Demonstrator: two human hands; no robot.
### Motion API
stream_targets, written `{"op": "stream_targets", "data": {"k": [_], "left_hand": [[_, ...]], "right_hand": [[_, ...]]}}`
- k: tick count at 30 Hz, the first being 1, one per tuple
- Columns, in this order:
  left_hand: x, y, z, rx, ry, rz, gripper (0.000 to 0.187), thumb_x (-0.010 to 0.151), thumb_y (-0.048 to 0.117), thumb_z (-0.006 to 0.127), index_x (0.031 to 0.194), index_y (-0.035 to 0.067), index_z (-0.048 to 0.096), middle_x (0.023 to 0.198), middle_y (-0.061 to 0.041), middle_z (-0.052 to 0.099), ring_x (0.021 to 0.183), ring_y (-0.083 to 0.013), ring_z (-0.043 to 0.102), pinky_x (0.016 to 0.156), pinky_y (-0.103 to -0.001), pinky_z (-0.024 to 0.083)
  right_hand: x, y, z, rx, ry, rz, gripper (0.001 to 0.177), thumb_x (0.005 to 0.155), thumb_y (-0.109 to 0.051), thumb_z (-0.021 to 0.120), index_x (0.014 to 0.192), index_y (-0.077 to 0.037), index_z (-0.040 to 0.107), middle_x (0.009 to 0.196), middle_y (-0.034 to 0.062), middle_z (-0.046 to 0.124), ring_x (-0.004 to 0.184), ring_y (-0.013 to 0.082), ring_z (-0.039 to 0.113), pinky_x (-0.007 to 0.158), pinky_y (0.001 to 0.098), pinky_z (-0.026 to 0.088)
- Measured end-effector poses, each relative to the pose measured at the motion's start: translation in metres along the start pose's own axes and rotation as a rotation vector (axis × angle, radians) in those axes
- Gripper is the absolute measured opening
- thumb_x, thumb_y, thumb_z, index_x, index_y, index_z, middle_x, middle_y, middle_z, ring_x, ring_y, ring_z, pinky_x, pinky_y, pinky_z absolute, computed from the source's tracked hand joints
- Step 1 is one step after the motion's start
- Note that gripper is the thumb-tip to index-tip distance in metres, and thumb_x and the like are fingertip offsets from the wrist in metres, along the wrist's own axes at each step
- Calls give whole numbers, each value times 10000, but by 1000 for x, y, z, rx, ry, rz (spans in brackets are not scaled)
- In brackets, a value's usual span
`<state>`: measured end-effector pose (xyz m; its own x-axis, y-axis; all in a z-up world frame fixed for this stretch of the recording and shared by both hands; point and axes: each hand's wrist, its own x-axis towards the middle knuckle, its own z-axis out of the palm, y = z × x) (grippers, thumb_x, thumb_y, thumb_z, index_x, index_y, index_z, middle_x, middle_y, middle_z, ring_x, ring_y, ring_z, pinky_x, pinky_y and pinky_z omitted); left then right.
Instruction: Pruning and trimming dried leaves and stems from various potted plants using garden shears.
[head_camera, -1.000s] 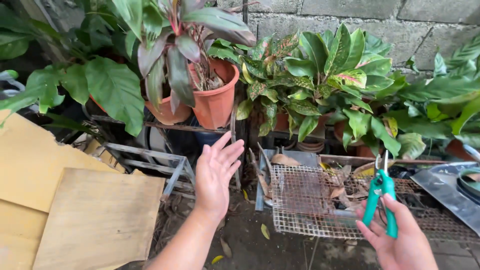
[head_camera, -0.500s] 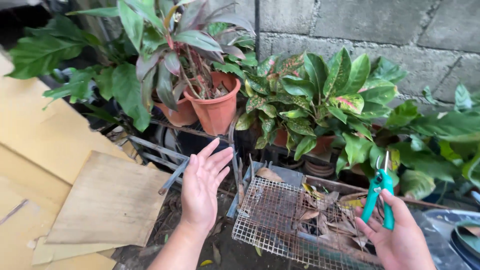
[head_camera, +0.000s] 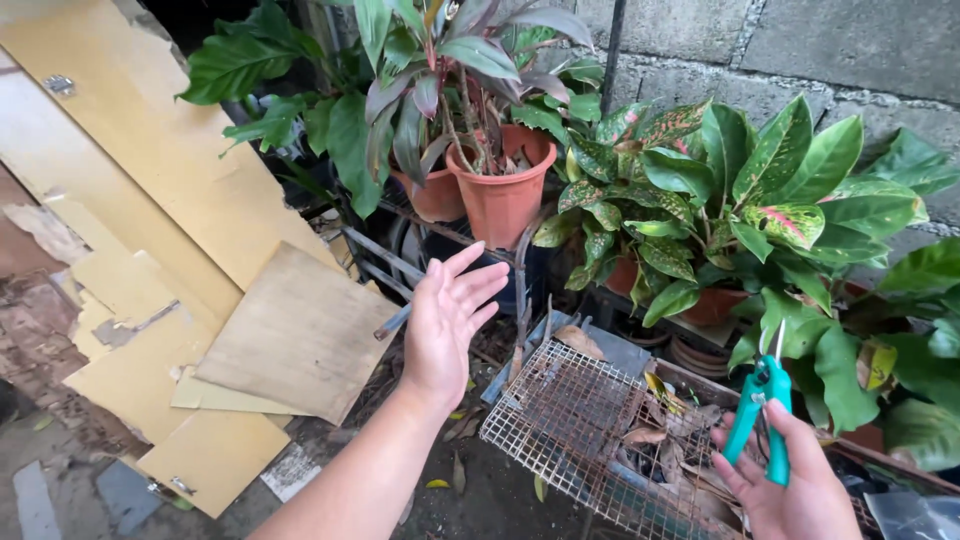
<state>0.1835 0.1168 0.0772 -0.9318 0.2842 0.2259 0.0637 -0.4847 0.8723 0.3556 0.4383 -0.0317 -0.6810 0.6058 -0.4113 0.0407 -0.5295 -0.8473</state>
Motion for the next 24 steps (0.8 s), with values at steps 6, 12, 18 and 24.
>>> {"op": "stream_targets", "data": {"k": [6, 12, 18, 24], "left_hand": [[58, -20, 4, 225, -12, -51, 658, 969, 519, 414, 1457, 90, 516, 1350, -127, 671, 1308, -242, 590, 1107, -450, 391], [124, -40, 8, 684, -78, 35, 640, 897, 362, 686, 1414, 17, 533, 1200, -153, 747, 1113, -259, 711, 986, -370, 523], [173, -20, 22, 1489, -481, 277, 790, 811, 386, 759, 1446, 28, 455, 1312, -198, 617, 1237, -341, 598, 1024, -428, 486], [225, -12, 36, 1957, -628, 243, 765, 830, 356, 710, 1477, 63, 426, 1418, -181, 527, 1353, -347, 485, 1094, -483, 433]], "right_hand": [[100, 29, -77, 58, 73, 270, 394, 964, -519, 555, 1257, -259, 595, 1183, 46, 644, 1170, 310, 605, 1013, 519, 454], [142, 55, -108, 49, 77, 191, 444, 1044, -518, 494, 1379, -227, 508, 1210, 136, 588, 1193, 405, 587, 957, 597, 464], [219, 72, -155, -22, -20, 182, 526, 1035, -499, 412, 1472, -212, 466, 1260, 196, 602, 1188, 510, 572, 942, 706, 471], [209, 80, -156, 39, 73, 89, 561, 1094, -470, 406, 1561, -159, 409, 1363, 222, 541, 1252, 525, 533, 1000, 652, 467]]}}
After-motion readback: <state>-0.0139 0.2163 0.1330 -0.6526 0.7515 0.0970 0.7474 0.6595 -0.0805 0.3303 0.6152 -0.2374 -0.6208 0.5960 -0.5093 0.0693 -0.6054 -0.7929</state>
